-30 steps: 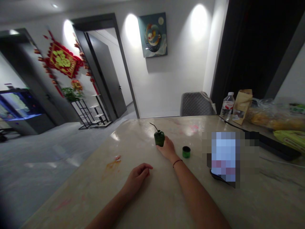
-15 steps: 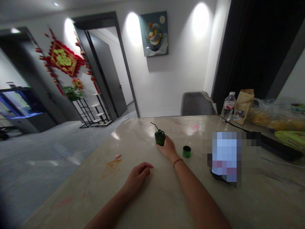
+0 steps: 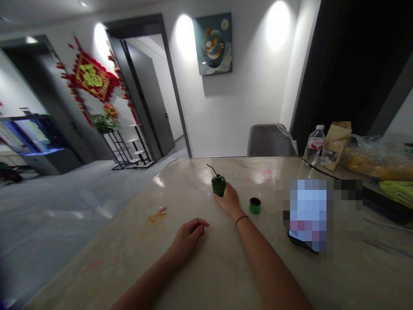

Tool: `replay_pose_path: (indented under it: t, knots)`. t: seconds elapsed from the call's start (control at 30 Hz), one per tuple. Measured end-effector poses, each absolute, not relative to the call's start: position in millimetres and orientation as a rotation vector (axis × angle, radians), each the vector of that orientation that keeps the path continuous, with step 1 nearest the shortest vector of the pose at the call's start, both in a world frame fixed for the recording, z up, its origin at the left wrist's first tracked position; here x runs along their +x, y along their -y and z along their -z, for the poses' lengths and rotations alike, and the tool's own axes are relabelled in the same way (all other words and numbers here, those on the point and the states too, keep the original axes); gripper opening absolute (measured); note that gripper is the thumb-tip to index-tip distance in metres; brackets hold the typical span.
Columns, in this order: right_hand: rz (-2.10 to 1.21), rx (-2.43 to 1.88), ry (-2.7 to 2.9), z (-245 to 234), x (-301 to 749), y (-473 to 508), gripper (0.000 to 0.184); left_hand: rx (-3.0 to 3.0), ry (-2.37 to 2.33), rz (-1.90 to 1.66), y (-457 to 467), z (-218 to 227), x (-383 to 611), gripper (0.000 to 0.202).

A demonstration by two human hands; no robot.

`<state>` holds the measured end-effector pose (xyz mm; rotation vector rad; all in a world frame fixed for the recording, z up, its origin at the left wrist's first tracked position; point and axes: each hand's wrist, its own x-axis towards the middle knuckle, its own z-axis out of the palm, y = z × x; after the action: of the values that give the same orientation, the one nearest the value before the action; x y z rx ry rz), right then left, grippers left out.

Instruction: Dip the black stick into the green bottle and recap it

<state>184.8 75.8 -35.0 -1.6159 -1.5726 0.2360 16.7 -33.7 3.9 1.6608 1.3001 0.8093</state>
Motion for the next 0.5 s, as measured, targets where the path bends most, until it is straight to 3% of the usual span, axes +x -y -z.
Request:
replay_pose_path:
  t: [0.2,0.37,0.5]
  knots:
    - [-0.271,-1.698,1.561,35.8,184.3,-75.3,0.061,1.656,-1.313,-0.798,34.0,-3.8,16.8,0.024]
    - [-0.309,-1.705,1.553,34.5,183.7,-75.0,0.051,1.665,-1.307,-0.810,34.4,-3.1,16.1,0.024]
    - [-0.248,-1.655,1.588,34.9,184.5,-75.3,0.056,1.662,-1.314,-0.804,34.4,-3.2,16.2,0.024]
